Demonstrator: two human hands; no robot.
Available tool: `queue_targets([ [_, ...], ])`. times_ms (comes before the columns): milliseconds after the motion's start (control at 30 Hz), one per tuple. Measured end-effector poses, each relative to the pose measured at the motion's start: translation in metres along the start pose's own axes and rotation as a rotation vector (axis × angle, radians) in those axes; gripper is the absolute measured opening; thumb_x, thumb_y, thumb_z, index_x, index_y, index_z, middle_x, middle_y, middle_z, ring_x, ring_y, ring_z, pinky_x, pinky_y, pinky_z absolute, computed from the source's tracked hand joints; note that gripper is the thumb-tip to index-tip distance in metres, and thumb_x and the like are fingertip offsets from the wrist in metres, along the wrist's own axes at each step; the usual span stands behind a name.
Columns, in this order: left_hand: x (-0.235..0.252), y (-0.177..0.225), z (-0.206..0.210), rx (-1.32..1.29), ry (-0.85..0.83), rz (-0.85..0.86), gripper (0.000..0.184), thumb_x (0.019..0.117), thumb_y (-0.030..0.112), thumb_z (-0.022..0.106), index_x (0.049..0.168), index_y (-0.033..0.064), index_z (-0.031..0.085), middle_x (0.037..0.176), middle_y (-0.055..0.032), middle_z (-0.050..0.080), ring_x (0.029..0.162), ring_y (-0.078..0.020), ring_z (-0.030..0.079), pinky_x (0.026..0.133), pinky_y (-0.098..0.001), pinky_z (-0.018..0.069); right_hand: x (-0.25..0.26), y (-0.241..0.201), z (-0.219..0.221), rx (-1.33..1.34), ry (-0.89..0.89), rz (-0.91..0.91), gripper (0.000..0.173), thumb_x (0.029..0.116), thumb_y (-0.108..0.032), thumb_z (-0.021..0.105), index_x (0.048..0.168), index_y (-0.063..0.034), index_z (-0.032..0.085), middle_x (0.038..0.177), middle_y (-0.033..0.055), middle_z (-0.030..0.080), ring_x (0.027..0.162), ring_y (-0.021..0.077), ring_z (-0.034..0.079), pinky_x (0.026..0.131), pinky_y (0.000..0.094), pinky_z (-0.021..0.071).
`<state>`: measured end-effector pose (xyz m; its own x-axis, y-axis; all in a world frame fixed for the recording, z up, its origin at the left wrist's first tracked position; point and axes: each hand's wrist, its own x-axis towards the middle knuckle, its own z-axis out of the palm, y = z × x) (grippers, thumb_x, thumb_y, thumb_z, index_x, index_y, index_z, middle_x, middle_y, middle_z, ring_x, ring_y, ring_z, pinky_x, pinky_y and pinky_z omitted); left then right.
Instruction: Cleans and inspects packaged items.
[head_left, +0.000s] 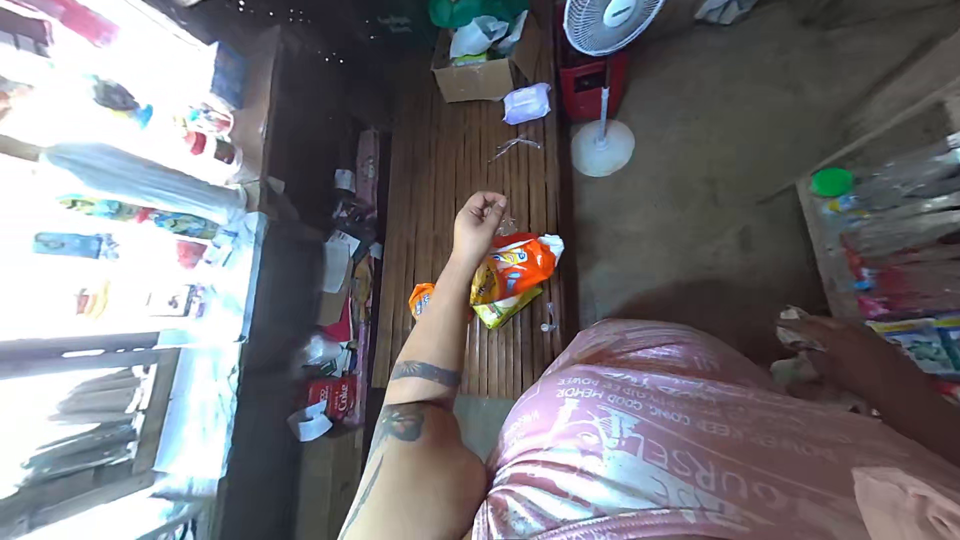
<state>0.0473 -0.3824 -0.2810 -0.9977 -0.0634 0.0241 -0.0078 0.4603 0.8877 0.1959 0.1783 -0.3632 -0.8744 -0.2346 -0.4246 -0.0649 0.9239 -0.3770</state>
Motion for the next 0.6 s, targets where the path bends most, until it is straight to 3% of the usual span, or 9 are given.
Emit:
queue_targets([
  [100, 0.011, -0.045, -0.032, 0.181, -0.004, -0.048, 0.025, 0.1049, 0.022, 0.056, 0.114, 0.0005, 0.066, 0.093, -0.0076, 0.065, 0.077, -0.0106, 0.058, 0.076, -0.0323, 0.0505, -0.009, 0.007, 0.002, 0.007, -0.045, 0.058, 0.047, 0.0915, 0.007, 0.064, 0.135, -0.0104, 0.068, 0.139, 0.029, 0.059, 0.127, 0.0571, 0.053, 0.102, 0.0752, 0.0404],
  [200, 0.018, -0.081, -0.051, 0.408, -0.059, -0.229, 0.035, 0.1073, 0.031, 0.052, 0.122, 0.0026, 0.065, 0.108, -0.0186, 0.071, 0.1, -0.0323, 0.069, 0.093, -0.0568, 0.0524, -0.014, -0.011, -0.011, 0.021, -0.156, 0.195, 0.051, 0.0933, 0.007, 0.06, 0.14, -0.0137, 0.065, 0.144, 0.0305, 0.055, 0.132, 0.0549, 0.05, 0.108, 0.0711, 0.0368],
  [267, 0.02, -0.1, -0.051, 0.569, -0.15, -0.323, 0.037, 0.1086, 0.034, 0.049, 0.128, 0.0061, 0.065, 0.115, -0.0224, 0.071, 0.111, -0.0417, 0.067, 0.097, -0.066, 0.0488, -0.016, -0.009, -0.012, 0.032, -0.184, 0.235, 0.05, 0.0946, 0.006, 0.06, 0.141, -0.0127, 0.063, 0.146, 0.0307, 0.053, 0.134, 0.0545, 0.049, 0.11, 0.0695, 0.0354],
  [333, 0.019, -0.123, -0.036, 0.698, -0.288, -0.336, 0.037, 0.1085, 0.033, 0.048, 0.131, 0.0092, 0.065, 0.12, -0.0226, 0.07, 0.116, -0.0444, 0.065, 0.098, -0.0688, 0.0478, -0.023, 0.015, -0.001, 0.024, -0.142, 0.187, 0.049, 0.092, 0.006, 0.064, 0.138, -0.0102, 0.065, 0.141, 0.0303, 0.057, 0.131, 0.0552, 0.051, 0.108, 0.0713, 0.0371],
  [400, 0.01, -0.148, -0.003, 0.795, -0.46, -0.256, 0.034, 0.1069, 0.029, 0.051, 0.129, 0.0098, 0.068, 0.126, -0.02, 0.069, 0.123, -0.0418, 0.062, 0.105, -0.0667, 0.0446, -0.032, 0.035, 0.008, 0.012, -0.104, 0.128, 0.047, 0.0902, 0.007, 0.068, 0.135, -0.0072, 0.067, 0.139, 0.0291, 0.059, 0.128, 0.0556, 0.053, 0.105, 0.073, 0.0393],
  [500, -0.03, -0.174, 0.09, 0.912, -0.742, -0.214, 0.03, 0.0986, 0.028, 0.065, 0.125, 0.0146, 0.072, 0.138, -0.0163, 0.062, 0.132, -0.0414, 0.053, 0.11, -0.0706, 0.0345, -0.045, 0.05, 0.017, 0.042, -0.086, 0.154, 0.046, 0.0912, 0.004, 0.069, 0.136, -0.0068, 0.065, 0.139, 0.0301, 0.058, 0.128, 0.0546, 0.054, 0.105, 0.0721, 0.0409],
  [567, -0.085, -0.172, 0.153, 0.827, -0.895, -0.166, 0.037, 0.0973, 0.028, 0.065, 0.131, 0.0112, 0.067, 0.145, -0.0207, 0.054, 0.136, -0.0459, 0.047, 0.11, -0.0718, 0.0339, -0.053, 0.05, 0.02, 0.093, -0.056, 0.219, 0.045, 0.0923, 0.001, 0.068, 0.136, -0.0052, 0.064, 0.14, 0.0303, 0.056, 0.131, 0.0527, 0.052, 0.108, 0.0686, 0.0407],
  [600, -0.119, -0.153, 0.175, 0.736, -0.886, -0.063, 0.039, 0.0996, 0.03, 0.062, 0.131, 0.0077, 0.066, 0.143, -0.0231, 0.056, 0.134, -0.0465, 0.05, 0.11, -0.069, 0.0376, -0.058, 0.037, 0.014, 0.129, -0.049, 0.262, 0.043, 0.0941, 0.0, 0.066, 0.137, -0.0044, 0.063, 0.142, 0.0302, 0.055, 0.133, 0.0516, 0.05, 0.11, 0.0665, 0.0401],
])
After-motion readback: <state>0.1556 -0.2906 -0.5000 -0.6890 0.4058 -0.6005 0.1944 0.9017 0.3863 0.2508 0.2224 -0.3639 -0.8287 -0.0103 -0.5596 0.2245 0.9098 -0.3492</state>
